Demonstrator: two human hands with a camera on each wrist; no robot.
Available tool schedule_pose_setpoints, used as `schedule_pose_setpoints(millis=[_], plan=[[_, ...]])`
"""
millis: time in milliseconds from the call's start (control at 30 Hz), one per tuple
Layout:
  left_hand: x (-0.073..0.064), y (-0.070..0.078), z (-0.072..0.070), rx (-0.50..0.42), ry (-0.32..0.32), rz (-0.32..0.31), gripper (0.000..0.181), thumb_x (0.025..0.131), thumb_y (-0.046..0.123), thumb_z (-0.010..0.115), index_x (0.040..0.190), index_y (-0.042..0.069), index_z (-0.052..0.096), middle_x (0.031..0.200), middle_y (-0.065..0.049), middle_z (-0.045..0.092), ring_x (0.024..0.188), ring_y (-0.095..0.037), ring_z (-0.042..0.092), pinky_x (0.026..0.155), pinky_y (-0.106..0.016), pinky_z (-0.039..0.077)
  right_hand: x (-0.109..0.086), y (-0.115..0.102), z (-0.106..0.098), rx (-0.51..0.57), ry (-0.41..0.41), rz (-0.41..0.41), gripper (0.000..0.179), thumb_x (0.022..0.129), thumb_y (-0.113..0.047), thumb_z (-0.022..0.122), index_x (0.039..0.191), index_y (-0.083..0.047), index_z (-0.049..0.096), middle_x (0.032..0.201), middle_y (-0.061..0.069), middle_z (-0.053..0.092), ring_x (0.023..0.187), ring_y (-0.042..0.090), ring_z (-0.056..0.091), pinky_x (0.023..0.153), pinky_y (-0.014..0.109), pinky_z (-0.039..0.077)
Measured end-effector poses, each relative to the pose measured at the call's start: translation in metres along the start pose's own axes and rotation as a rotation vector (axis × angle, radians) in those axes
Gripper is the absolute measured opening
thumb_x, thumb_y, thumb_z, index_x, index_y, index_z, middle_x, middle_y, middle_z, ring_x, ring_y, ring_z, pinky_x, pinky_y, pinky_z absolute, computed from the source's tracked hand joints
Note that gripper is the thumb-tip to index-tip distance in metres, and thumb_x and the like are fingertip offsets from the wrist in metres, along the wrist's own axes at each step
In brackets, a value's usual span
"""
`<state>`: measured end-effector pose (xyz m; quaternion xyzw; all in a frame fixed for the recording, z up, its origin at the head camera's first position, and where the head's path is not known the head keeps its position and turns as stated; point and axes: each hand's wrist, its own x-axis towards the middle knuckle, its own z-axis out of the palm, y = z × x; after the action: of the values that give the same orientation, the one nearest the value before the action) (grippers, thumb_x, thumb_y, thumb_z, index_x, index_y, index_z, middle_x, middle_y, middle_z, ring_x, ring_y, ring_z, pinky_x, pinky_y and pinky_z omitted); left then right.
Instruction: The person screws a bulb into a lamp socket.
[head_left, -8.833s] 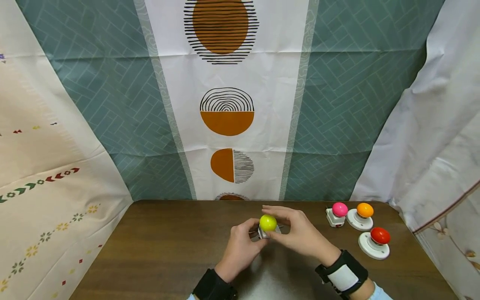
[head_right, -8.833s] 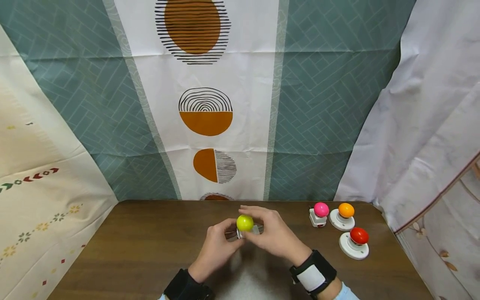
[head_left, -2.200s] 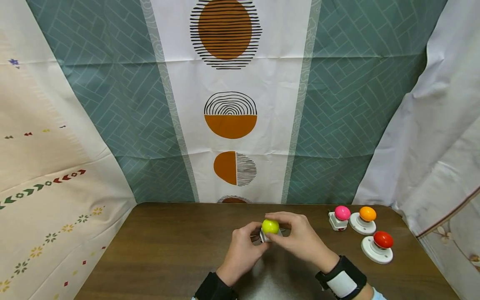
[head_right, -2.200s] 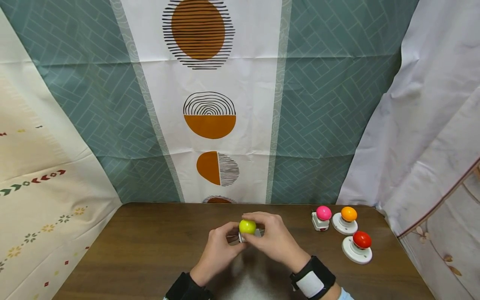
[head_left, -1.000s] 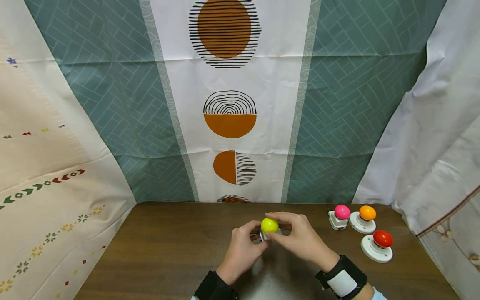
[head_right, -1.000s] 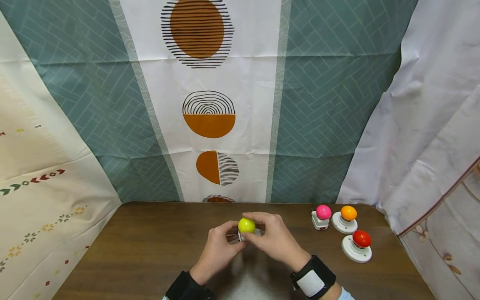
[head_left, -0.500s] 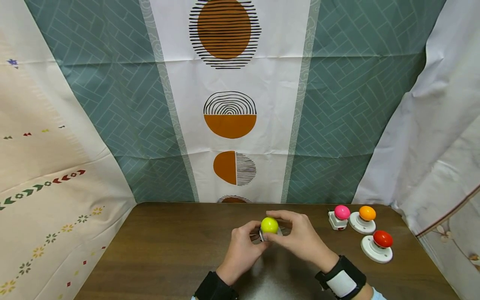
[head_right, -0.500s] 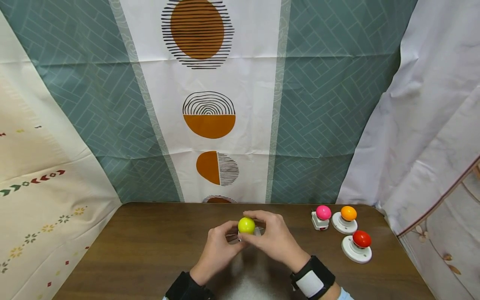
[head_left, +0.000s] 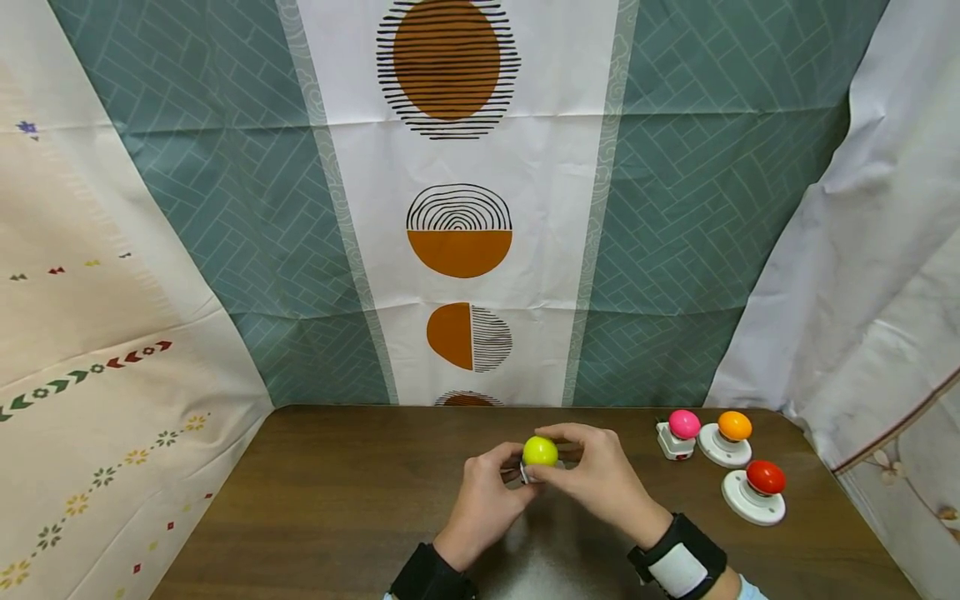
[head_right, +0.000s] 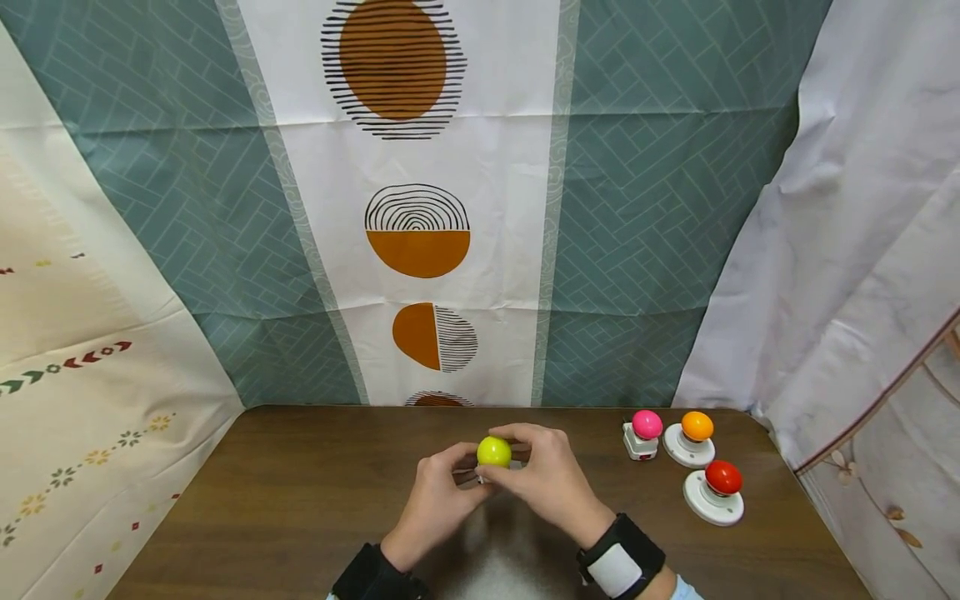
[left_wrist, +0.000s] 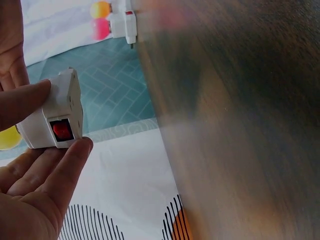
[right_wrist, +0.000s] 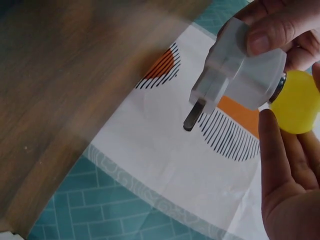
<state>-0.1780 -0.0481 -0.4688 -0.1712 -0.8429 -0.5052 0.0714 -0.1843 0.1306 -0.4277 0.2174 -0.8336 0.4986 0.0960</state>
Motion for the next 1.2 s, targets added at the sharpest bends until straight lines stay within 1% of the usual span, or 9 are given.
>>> schedule_pose_setpoints(millis=[167, 267, 433, 533, 600, 700, 833, 967, 1200], plan=[[0.0001, 0.0007, -0.0004, 0.021, 0.009, 0.018, 0.036, 0.076, 0.025, 0.078, 0.108, 0.019, 0.064, 0.105, 0.003, 0.069, 0.093, -0.008, 0.066, 0.077, -0.024, 0.054, 0.0009, 0.0013, -0.0047, 0.001, -0.074, -0.049, 0.052, 0.070, -0.031, 0.082, 0.118, -0.027, 0.062, 0.120, -0.006, 0.064, 0.107, 0.012, 0.063, 0.085, 0.030, 0.053], [0.0008, 0.0010, -0.0004, 0.016, 0.000, 0.007, 0.037, 0.075, 0.025, 0.078, 0.109, 0.019, 0.063, 0.106, 0.004, 0.068, 0.094, -0.007, 0.065, 0.078, -0.023, 0.054, 0.0012, 0.0017, -0.0064, 0.012, -0.099, -0.070, 0.049, 0.073, -0.027, 0.079, 0.119, -0.024, 0.063, 0.119, -0.006, 0.064, 0.106, 0.013, 0.063, 0.083, 0.030, 0.053], [0.0015, 0.0017, 0.0003, -0.012, -0.007, -0.001, 0.036, 0.076, 0.023, 0.077, 0.109, 0.020, 0.063, 0.106, 0.004, 0.068, 0.095, -0.006, 0.065, 0.079, -0.020, 0.053, 0.0009, 0.0000, -0.0050, 0.022, -0.041, -0.041, 0.041, 0.071, -0.027, 0.081, 0.110, -0.025, 0.067, 0.109, -0.009, 0.067, 0.096, 0.007, 0.065, 0.075, 0.022, 0.054], [0.0006, 0.0020, 0.0005, -0.023, -0.006, 0.004, 0.035, 0.077, 0.022, 0.077, 0.108, 0.019, 0.063, 0.105, 0.003, 0.068, 0.095, -0.008, 0.065, 0.079, -0.021, 0.053, 0.0002, -0.0001, -0.0037, 0.023, -0.019, -0.032, 0.040, 0.070, -0.029, 0.082, 0.107, -0.026, 0.068, 0.106, -0.009, 0.068, 0.094, 0.007, 0.065, 0.074, 0.023, 0.055], [-0.0004, 0.0015, 0.0003, -0.017, -0.005, 0.002, 0.034, 0.077, 0.023, 0.076, 0.108, 0.019, 0.063, 0.105, 0.002, 0.068, 0.095, -0.009, 0.066, 0.079, -0.021, 0.053, -0.0002, 0.0002, -0.0035, 0.020, -0.029, -0.040, 0.042, 0.069, -0.029, 0.082, 0.108, -0.026, 0.067, 0.108, -0.008, 0.068, 0.096, 0.007, 0.065, 0.076, 0.026, 0.055], [-0.0014, 0.0001, -0.0001, -0.003, -0.001, 0.000, 0.034, 0.077, 0.026, 0.077, 0.108, 0.020, 0.063, 0.104, 0.002, 0.068, 0.095, -0.010, 0.066, 0.078, -0.022, 0.053, -0.0004, 0.0017, -0.0041, 0.017, -0.073, -0.061, 0.047, 0.070, -0.028, 0.082, 0.113, -0.026, 0.065, 0.116, -0.008, 0.065, 0.102, 0.009, 0.064, 0.080, 0.031, 0.054], [-0.0011, -0.0008, -0.0001, 0.008, 0.006, 0.007, 0.034, 0.077, 0.027, 0.077, 0.108, 0.020, 0.064, 0.104, 0.002, 0.069, 0.095, -0.010, 0.066, 0.078, -0.022, 0.054, -0.0002, 0.0038, -0.0048, 0.007, -0.115, -0.091, 0.049, 0.074, -0.025, 0.079, 0.120, -0.024, 0.062, 0.123, -0.009, 0.062, 0.108, 0.011, 0.061, 0.084, 0.029, 0.053], [-0.0010, -0.0008, 0.0008, -0.007, 0.008, 0.021, 0.035, 0.076, 0.025, 0.077, 0.108, 0.019, 0.063, 0.105, 0.001, 0.069, 0.095, -0.010, 0.066, 0.078, -0.021, 0.053, -0.0004, 0.0043, -0.0042, 0.012, -0.098, -0.088, 0.046, 0.075, -0.025, 0.078, 0.118, -0.021, 0.064, 0.117, -0.006, 0.065, 0.103, 0.010, 0.064, 0.080, 0.023, 0.053], [-0.0004, -0.0014, 0.0024, -0.031, 0.008, 0.030, 0.035, 0.077, 0.023, 0.077, 0.109, 0.019, 0.063, 0.106, 0.001, 0.068, 0.097, -0.009, 0.066, 0.079, -0.022, 0.053, -0.0013, 0.0019, -0.0022, 0.034, -0.037, -0.027, 0.043, 0.070, -0.028, 0.082, 0.111, -0.026, 0.067, 0.110, -0.010, 0.068, 0.097, 0.007, 0.065, 0.076, 0.022, 0.054]])
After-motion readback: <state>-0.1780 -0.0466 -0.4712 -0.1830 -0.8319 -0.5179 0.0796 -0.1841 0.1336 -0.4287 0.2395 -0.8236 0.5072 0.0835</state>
